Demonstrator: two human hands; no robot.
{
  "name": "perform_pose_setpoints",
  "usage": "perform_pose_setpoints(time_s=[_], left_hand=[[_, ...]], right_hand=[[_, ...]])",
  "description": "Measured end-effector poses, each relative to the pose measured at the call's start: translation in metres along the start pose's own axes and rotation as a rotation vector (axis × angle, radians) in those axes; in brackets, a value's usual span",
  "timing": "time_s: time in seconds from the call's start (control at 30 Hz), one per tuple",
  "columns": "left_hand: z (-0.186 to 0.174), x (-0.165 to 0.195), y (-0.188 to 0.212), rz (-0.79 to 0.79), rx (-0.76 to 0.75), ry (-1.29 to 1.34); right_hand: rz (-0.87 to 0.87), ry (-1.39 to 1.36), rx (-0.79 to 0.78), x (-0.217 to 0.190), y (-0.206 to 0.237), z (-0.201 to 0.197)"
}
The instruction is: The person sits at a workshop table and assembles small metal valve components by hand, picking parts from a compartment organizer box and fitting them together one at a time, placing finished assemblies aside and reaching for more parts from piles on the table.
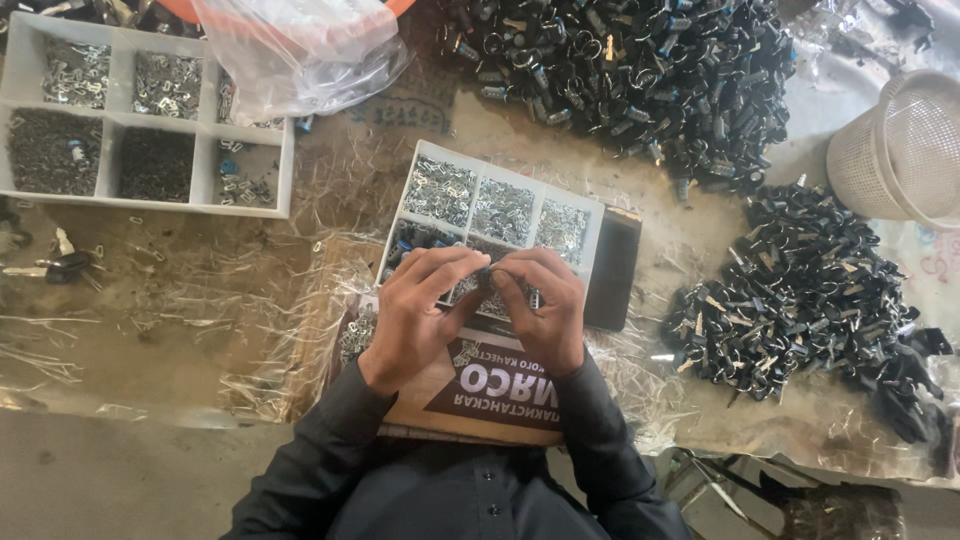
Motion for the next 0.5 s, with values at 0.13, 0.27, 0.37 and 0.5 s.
perform_pose_setpoints(time_s=[0.13,0.27,0.37,0.5], left_hand=[[0.0,0.004,0.001,0.044,0.013,-0.04],[-0.002,0.008,0.002,0.104,0.021,-0.091],[-0.003,0.009,0.002,0.11,0.038,-0.073],[-0.003,0.004,0.002,0.061,0.043,0.039]], right_hand=[[0.088,0.011,0.024,0.002,0.003,0.0],[0.091,-0.002,0.032,0.002,0.006,-0.001],[0.169,-0.101,-0.063,0.019,0.004,0.005],[0.367,-0.566,-0.19,0.048,0.009,0.017]])
Point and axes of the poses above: each hand's wrist, its own y-axis away from the middle knuckle, its own z-axis out of the palm, x = y × z, the point moved 8 cm from there along -y, towards the middle knuckle, and after that the axes turned 1 degree about -y, right-handed, at the moved point
